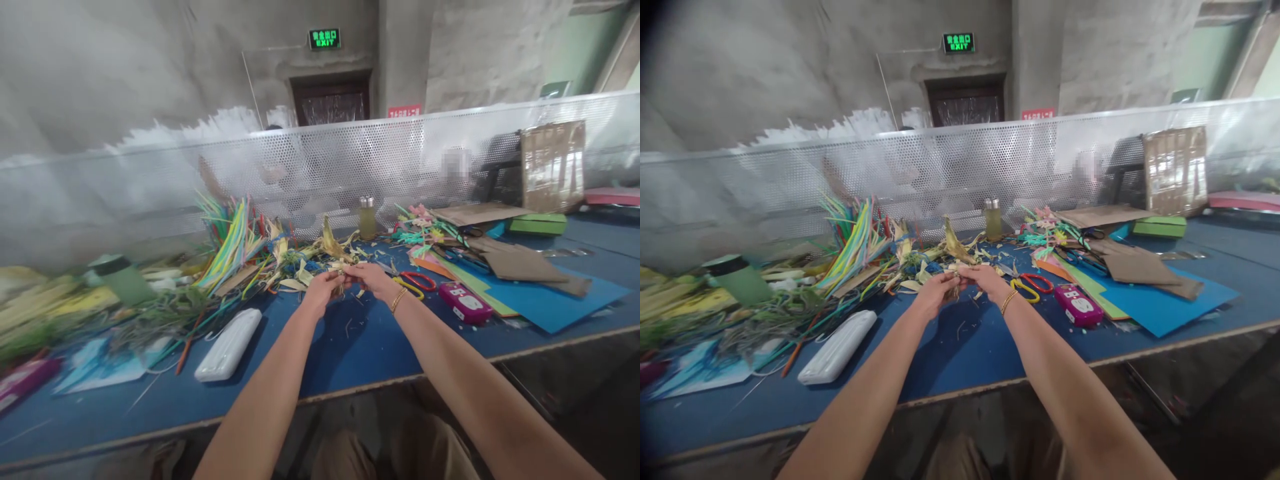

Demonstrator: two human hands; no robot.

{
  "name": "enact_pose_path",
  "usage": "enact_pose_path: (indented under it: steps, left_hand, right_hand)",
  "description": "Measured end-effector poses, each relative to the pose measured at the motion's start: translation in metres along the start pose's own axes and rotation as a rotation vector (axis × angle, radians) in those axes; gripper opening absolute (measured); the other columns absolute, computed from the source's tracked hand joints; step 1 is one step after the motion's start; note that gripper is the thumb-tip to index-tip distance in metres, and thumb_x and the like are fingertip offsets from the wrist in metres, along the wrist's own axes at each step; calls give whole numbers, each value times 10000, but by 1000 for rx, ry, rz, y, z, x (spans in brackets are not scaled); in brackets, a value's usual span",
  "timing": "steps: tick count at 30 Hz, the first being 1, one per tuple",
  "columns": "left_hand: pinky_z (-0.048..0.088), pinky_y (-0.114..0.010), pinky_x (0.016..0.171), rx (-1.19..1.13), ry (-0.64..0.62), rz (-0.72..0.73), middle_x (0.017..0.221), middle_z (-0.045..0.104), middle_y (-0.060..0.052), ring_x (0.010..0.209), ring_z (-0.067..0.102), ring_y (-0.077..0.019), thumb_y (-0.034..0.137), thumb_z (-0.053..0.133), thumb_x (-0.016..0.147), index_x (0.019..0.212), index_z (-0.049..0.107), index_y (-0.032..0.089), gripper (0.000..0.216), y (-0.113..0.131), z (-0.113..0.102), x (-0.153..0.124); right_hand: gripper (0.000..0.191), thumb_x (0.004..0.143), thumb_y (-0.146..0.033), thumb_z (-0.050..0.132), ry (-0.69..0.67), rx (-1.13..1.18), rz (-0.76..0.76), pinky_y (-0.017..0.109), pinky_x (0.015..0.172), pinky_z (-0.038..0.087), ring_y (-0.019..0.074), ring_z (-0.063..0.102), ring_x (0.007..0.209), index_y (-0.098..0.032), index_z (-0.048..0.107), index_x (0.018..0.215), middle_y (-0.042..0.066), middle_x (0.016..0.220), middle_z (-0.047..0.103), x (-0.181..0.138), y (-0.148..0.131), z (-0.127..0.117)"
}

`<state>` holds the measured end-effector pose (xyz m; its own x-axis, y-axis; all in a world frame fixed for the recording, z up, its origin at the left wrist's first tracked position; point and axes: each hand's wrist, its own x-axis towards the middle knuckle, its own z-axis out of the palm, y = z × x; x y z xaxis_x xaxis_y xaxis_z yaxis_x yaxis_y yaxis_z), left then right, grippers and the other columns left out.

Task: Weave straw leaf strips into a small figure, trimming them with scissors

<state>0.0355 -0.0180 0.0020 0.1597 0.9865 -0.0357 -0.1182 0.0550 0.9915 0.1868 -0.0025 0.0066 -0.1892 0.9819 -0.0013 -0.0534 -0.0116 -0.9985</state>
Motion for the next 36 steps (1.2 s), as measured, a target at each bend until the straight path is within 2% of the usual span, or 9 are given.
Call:
enact_pose_path:
  steps: [4, 10, 14, 17, 19, 27, 30, 33, 36]
  left_hand:
    - [529, -268, 723, -35, -67, 3, 881, 736, -90, 844, 696, -196, 223, 764, 671, 893, 675, 139, 253, 1, 0, 0]
    - [533, -331, 825, -134, -134, -94, 925, 731, -118, 863, 702, -200, 220, 759, 703, 910, 657, 142, 244, 2, 0, -3]
    - [538, -322, 824, -129, -47, -73, 900, 731, -106, 832, 705, -182, 174, 744, 715, 850, 648, 141, 169, 0, 2, -2]
    - [545, -312, 806, -161, 27, -56, 836, 724, -75, 763, 702, -154, 135, 717, 733, 822, 635, 143, 121, 0, 1, -1]
    - [546, -310, 810, -187, 25, -55, 794, 714, -57, 735, 698, -138, 111, 694, 749, 825, 633, 142, 102, 0, 1, 0]
    - [523, -345, 882, -130, -119, -124, 881, 727, -104, 893, 697, -190, 144, 721, 733, 861, 641, 140, 151, 3, 0, -1]
    - [523, -363, 881, -87, -137, -162, 912, 733, -107, 887, 700, -204, 140, 761, 676, 851, 640, 148, 213, 3, 3, -5]
    - [529, -366, 849, 10, -214, -226, 906, 738, -125, 860, 705, -226, 155, 794, 619, 848, 663, 143, 265, 4, 5, -11]
    - [529, -356, 809, 101, -303, -273, 923, 738, -140, 864, 703, -245, 271, 804, 622, 878, 677, 151, 310, 9, 3, -15]
  right_hand:
    - [275, 632, -392, 771, -23, 21, -39, 216, 453, 275, 94, 523, 521, -158, 632, 670, -4, 571, 600, 5, 5, 0]
    - [270, 591, -346, 800, -1, 183, -95, 240, 519, 404, 93, 518, 536, -158, 629, 679, -19, 588, 601, 12, 5, -1]
    - [252, 601, -332, 801, -10, 202, -61, 240, 518, 408, 87, 512, 522, -162, 633, 679, -15, 602, 606, 11, 5, 2]
    - [225, 655, -348, 768, -44, 153, -10, 225, 526, 392, 78, 521, 528, -177, 680, 772, -12, 629, 629, 10, 6, 4]
    - [233, 653, -322, 769, -45, 120, 3, 216, 519, 379, 75, 525, 534, -189, 702, 833, -15, 637, 639, 9, 6, 6]
    - [243, 547, -256, 811, 20, 247, -48, 245, 519, 432, 106, 547, 524, -156, 650, 699, -6, 606, 640, 9, 7, 11]
    - [266, 566, -309, 796, 73, 279, -54, 231, 495, 392, 100, 525, 526, -175, 607, 695, -30, 591, 605, 13, 7, 6]
    - [298, 600, -377, 773, 128, 305, -70, 219, 471, 331, 99, 508, 537, -192, 560, 697, -50, 557, 550, 15, 4, -1]
    - [334, 580, -397, 787, 138, 324, -93, 215, 479, 309, 95, 503, 552, -194, 549, 695, -54, 553, 532, 16, 0, -6]
